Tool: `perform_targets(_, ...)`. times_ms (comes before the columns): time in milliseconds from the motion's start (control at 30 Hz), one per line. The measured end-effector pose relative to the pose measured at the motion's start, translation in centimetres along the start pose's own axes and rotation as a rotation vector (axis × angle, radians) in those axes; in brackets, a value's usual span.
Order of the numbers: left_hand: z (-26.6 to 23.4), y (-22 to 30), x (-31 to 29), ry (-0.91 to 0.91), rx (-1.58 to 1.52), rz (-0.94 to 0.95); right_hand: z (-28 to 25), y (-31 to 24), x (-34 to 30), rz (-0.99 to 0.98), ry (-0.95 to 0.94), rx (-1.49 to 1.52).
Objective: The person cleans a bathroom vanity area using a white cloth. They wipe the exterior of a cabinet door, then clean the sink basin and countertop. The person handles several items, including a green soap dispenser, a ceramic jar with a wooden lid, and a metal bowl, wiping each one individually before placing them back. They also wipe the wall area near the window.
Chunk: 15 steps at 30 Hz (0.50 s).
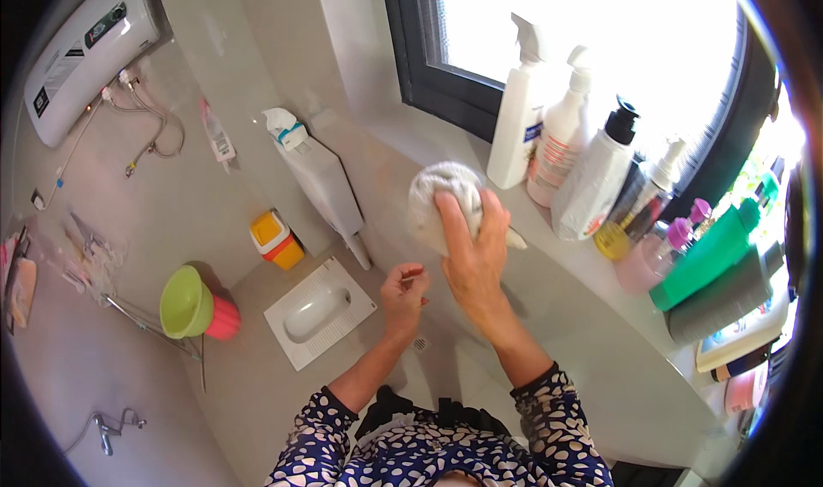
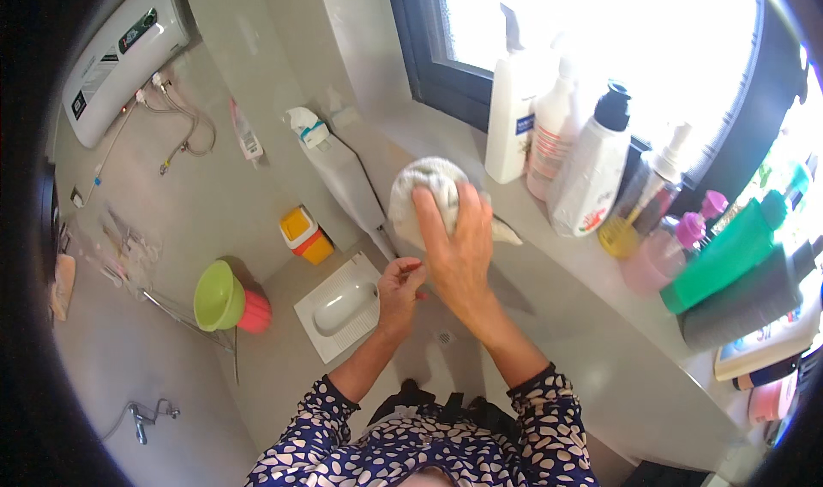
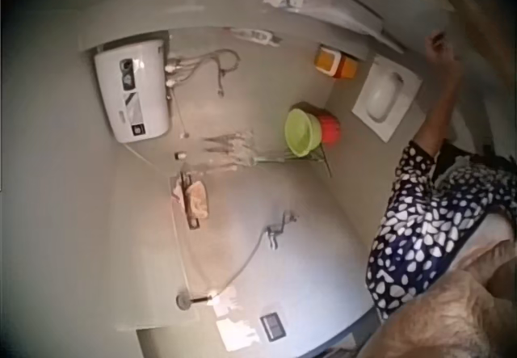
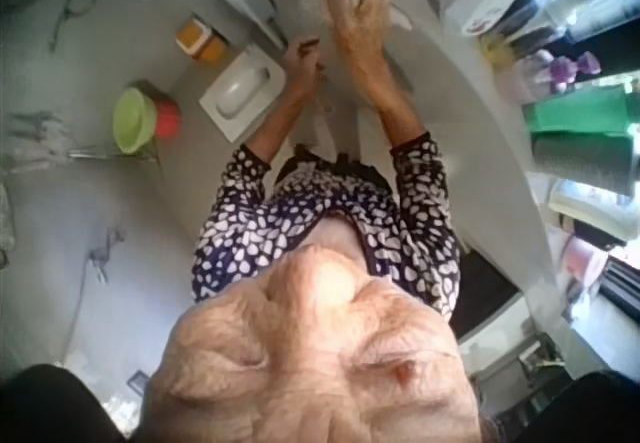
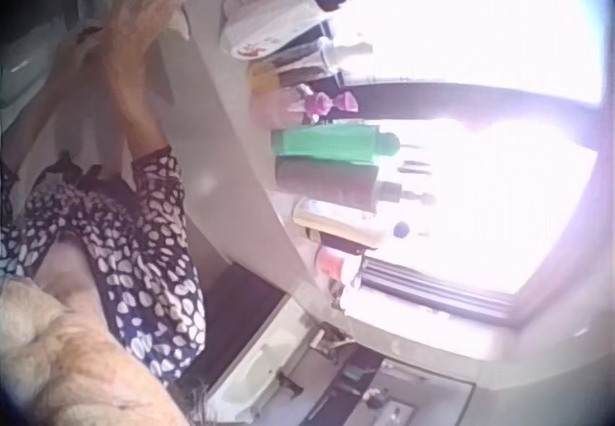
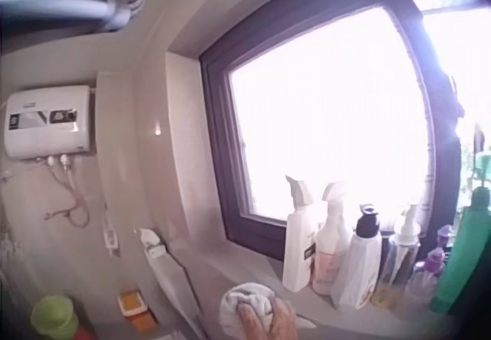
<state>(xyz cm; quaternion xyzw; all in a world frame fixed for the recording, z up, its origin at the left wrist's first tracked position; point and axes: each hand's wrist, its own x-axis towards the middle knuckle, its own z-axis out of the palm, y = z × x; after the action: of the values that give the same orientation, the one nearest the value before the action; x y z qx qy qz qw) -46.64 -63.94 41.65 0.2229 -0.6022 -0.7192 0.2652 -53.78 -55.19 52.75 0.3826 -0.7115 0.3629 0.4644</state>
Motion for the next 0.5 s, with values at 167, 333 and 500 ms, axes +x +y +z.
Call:
perform_targets(167,-3.2,1.1,6.7,0.05,-0.039,0.088,10.0,3.3,6.2,0.066,-0.034,-0.386)
perform_targets(333,-8.7,2.9,15.6,0.057,0.016,0.26,14.7,6.2,7.4,0.475,-0.375,-0.726)
perform_targets(500,-12.2,7.2,23.5,-0.049,0.08,0.419,20.1,6.5,8.5,0.565,-0.396,-0.844)
